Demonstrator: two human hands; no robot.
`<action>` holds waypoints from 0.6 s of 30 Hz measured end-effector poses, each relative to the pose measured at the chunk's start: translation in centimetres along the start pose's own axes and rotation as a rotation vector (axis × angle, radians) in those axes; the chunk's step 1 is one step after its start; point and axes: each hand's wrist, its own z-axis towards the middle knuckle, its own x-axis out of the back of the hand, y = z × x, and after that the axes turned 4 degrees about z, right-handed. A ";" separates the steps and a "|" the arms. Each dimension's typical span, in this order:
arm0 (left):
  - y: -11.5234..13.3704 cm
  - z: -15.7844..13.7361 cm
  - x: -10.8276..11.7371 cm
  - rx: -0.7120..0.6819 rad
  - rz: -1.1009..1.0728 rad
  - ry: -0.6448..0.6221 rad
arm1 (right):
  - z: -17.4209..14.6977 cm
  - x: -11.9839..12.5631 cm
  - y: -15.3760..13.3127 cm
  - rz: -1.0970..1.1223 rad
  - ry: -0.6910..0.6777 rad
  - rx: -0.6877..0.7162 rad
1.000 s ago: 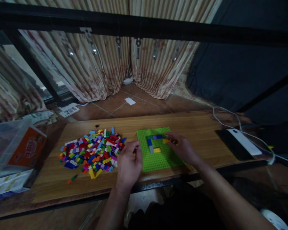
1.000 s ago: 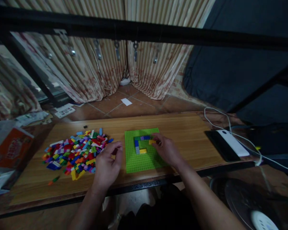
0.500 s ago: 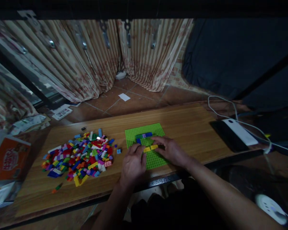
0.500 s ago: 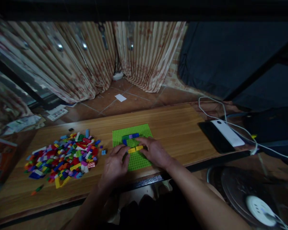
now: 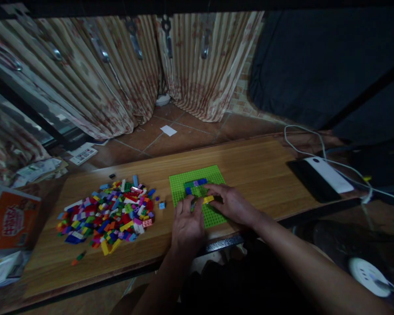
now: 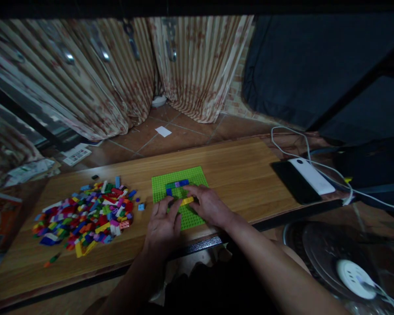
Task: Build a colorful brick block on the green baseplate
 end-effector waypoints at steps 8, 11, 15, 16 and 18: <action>0.5 -0.3 -0.4 0.002 0.100 -0.033 | -0.1 0.1 0.1 -0.007 0.003 0.029; 0.6 -0.3 -0.4 0.005 0.100 -0.032 | -0.1 0.0 0.1 -0.015 0.002 0.051; 0.7 -0.4 -0.4 0.004 0.095 -0.026 | -0.1 -0.1 0.2 -0.037 0.007 0.047; 0.7 -0.4 -0.5 0.002 0.099 -0.022 | -0.1 -0.1 0.2 -0.043 0.009 0.045; 0.7 -0.4 -0.6 0.001 0.112 -0.009 | -0.1 -0.2 0.2 -0.047 0.009 0.046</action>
